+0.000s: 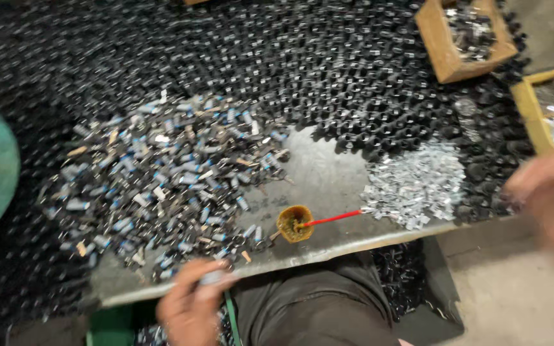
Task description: The person repeatedly picks small cylindrical key components from a pile, applies a yellow substance with a red brush, and attaches a metal clip to each component. The finished items are placed into a green bin below the work surface.
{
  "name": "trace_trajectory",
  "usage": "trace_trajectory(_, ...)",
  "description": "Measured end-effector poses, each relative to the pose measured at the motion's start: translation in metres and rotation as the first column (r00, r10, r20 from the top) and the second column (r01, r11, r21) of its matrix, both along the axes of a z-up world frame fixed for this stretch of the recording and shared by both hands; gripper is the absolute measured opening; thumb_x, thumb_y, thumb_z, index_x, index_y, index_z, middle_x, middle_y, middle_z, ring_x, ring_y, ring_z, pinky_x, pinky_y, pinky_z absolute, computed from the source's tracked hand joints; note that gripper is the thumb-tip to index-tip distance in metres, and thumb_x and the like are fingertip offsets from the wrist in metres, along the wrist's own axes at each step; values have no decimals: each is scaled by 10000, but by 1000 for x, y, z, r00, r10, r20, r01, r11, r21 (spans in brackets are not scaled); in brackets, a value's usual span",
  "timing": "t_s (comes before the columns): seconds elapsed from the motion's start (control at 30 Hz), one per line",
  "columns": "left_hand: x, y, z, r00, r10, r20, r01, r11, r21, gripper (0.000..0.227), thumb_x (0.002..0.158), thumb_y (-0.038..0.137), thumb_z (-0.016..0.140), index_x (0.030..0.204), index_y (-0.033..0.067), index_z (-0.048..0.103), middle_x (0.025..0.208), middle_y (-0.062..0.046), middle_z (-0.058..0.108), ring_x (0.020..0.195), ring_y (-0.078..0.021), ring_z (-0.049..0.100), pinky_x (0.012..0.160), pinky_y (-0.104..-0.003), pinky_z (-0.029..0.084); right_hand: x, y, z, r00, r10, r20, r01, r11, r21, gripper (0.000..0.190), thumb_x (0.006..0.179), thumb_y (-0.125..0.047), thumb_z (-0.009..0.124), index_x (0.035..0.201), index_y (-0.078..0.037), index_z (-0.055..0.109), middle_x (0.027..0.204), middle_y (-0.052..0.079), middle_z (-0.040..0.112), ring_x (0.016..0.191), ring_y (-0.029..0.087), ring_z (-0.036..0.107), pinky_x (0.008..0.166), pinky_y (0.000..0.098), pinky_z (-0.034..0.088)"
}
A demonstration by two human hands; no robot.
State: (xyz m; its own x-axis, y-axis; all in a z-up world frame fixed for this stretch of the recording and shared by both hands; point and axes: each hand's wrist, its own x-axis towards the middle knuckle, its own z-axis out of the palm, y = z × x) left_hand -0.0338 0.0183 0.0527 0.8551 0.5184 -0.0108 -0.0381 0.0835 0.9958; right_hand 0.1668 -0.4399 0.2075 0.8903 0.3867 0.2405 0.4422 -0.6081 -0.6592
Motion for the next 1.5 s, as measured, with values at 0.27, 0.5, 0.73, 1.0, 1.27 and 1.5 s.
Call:
trace_trajectory(0.27, 44, -108, 40, 943, -329, 43, 174, 379, -909, 274, 1026, 143, 606, 1288, 97, 542, 976, -40, 597, 775, -117, 536, 659, -260, 457, -79, 192, -95, 964, 142, -224, -34, 905, 425, 191, 784, 36, 828, 898, -60, 708, 933, 48, 691, 835, 131, 684, 670, 230, 527)
trace_trajectory(0.5, 20, -107, 31, 964, -265, -1, 119, 436, -892, 257, 1047, 175, 626, 1284, 98, 564, 994, -6, 590, 793, -96, 533, 676, -252, 460, -106, 218, -112, 911, 181, -371, 77, 809, 583, 167, 860, 123, 756, 956, 4, 688, 982, 76, 633, 904, 115, 640, 789, 237, 544)
trace_trajectory(0.73, 15, -103, 33, 965, -262, 12, 148, 508, -849, 249, 1058, 207, 641, 1275, 94, 590, 1034, 1, 591, 834, -95, 534, 697, -255, 462, -116, 222, -112, 868, 222, -445, 134, 758, 639, 155, 889, 111, 754, 977, 3, 687, 1005, 74, 616, 943, 125, 659, 808, 245, 577)
trace_trajectory(1.0, 11, -102, 30, 961, -277, -8, 137, 499, -856, 263, 1054, 217, 642, 1279, 90, 591, 1069, 12, 596, 861, -93, 536, 712, -266, 479, -118, 219, -118, 865, 231, -445, 122, 764, 634, 141, 899, 89, 757, 984, 8, 678, 1022, 77, 630, 964, 131, 666, 842, 259, 573)
trace_trajectory(1.27, 7, -96, 15, 948, -308, -75, 99, 513, -852, 269, 1018, 174, 684, 1244, 29, 660, 1072, -25, 668, 898, -90, 570, 723, -255, 487, -114, 213, -134, 662, 463, -590, 242, 613, 752, 159, 969, 84, 721, 1021, -2, 598, 1046, 71, 602, 952, 117, 626, 858, 276, 573)
trace_trajectory(1.5, 4, -97, 15, 958, -259, -124, 116, 744, -658, 258, 1029, 148, 673, 1254, 22, 671, 1100, -47, 690, 883, -87, 593, 759, -245, 501, -117, 213, -130, 754, 289, -590, 171, 781, 601, 111, 892, 77, 738, 960, 22, 669, 1014, 81, 646, 897, 111, 661, 794, 252, 574)
